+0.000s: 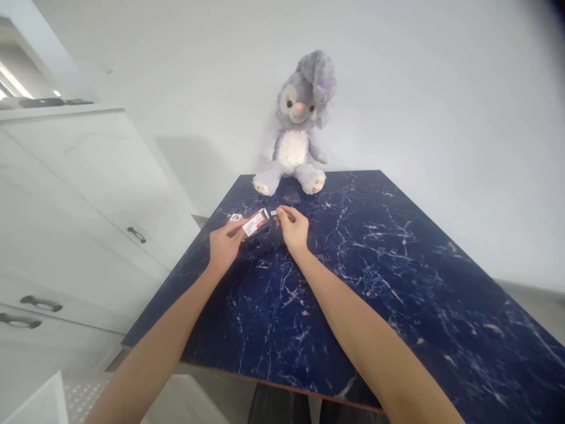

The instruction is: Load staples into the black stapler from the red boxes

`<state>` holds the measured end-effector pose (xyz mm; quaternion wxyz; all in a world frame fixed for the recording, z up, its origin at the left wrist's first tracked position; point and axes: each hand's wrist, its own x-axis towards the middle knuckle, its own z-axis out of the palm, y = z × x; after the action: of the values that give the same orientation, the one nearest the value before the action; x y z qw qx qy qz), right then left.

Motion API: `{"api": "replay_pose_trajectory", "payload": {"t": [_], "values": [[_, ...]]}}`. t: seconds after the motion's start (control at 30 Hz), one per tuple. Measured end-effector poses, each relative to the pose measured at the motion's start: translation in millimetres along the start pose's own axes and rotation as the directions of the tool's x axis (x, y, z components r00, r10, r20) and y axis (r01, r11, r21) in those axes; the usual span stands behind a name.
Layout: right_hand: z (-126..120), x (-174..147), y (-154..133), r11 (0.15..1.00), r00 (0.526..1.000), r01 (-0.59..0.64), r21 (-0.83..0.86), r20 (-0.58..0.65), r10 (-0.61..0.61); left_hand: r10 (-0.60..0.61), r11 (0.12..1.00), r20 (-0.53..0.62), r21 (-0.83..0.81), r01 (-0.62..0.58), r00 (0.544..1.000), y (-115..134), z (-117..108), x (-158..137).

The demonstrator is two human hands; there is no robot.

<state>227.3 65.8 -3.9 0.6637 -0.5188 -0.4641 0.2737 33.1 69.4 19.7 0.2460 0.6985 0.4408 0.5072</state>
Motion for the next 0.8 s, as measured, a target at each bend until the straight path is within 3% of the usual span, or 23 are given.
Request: {"api": "replay_pose_trajectory", "payload": {"t": [0.23, 0.37, 0.43, 0.6, 0.8], "values": [[4, -8, -5, 0.969, 0.973, 0.22, -0.109, -0.039, -0.225, 0.026, 1.0, 0.038, 0.005, -0.027, 0.999, 5, 5, -5], [4, -9, -8, 0.945, 0.954, 0.301, -0.125, 0.041, -0.298, -0.021, 0.996, 0.033, -0.084, 0.024, 0.999, 5, 7, -4], [4, -9, -8, 0.955, 0.959, 0.282, -0.094, 0.067, -0.276, -0.038, 0.99, 0.026, -0.134, 0.041, 0.999, 2, 8, -2], [6, -6, -3, 0.995, 0.985, 0.092, 0.039, 0.14, -0.097, -0.064, 0.969, 0.055, -0.235, 0.075, 0.996, -2, 13, -2], [5, -6, 0, 0.986, 0.963, 0.169, -0.015, 0.217, -0.162, -0.075, 0.975, 0.001, -0.211, 0.074, 0.997, -4, 12, -6]]}}
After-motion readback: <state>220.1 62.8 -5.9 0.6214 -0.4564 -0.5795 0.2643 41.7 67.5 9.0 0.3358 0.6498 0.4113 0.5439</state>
